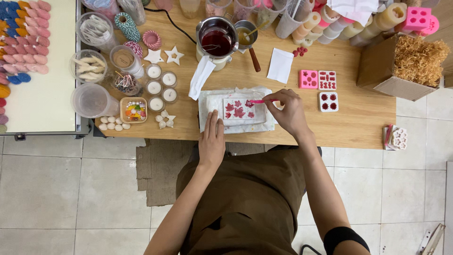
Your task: The person decorates a white rectangular block with red leaf-shaped elements, applying a red liquid from a small pot using a spoon and positioning the pieces with a thin tool.
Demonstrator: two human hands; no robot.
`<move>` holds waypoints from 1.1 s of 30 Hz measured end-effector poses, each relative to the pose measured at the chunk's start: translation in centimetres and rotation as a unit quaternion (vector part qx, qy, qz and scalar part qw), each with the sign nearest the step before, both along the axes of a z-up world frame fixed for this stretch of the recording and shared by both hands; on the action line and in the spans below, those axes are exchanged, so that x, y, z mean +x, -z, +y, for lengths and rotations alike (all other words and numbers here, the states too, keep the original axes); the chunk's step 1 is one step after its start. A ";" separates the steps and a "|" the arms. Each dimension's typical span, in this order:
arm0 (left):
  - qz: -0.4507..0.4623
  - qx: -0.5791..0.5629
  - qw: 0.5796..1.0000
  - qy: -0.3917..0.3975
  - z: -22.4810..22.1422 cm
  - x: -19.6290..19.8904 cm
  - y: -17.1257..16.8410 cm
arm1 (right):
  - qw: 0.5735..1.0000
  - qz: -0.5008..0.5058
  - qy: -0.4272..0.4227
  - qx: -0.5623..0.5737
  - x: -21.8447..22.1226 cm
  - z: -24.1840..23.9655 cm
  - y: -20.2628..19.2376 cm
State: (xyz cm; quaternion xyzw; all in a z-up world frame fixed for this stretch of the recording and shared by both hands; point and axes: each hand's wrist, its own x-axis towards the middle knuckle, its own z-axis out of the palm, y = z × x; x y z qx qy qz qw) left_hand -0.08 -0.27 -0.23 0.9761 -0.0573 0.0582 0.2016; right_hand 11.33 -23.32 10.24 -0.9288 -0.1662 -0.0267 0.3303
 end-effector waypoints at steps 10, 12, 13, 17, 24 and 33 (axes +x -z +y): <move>-0.021 -0.022 1.000 0.007 0.1 0.0 0.9 | 0.931 0.241 0.057 0.269 3.1 -0.2 2.1; -0.010 -0.001 1.000 0.002 -0.1 -0.1 0.7 | 0.928 0.233 0.034 0.290 4.6 0.2 2.8; -0.010 0.002 1.000 0.001 0.0 -0.1 0.5 | 0.926 0.229 0.022 0.300 5.4 0.4 3.0; -0.012 0.009 1.000 0.000 0.0 0.1 0.4 | 0.955 0.166 0.037 0.245 7.8 1.2 2.2; -0.037 -0.007 0.999 -0.014 -0.2 -0.1 0.9 | 0.973 0.117 0.050 0.193 6.0 1.3 -0.7; -0.024 -0.009 1.000 0.005 -0.1 -0.1 1.2 | 0.984 0.078 0.115 0.115 -2.3 0.1 0.9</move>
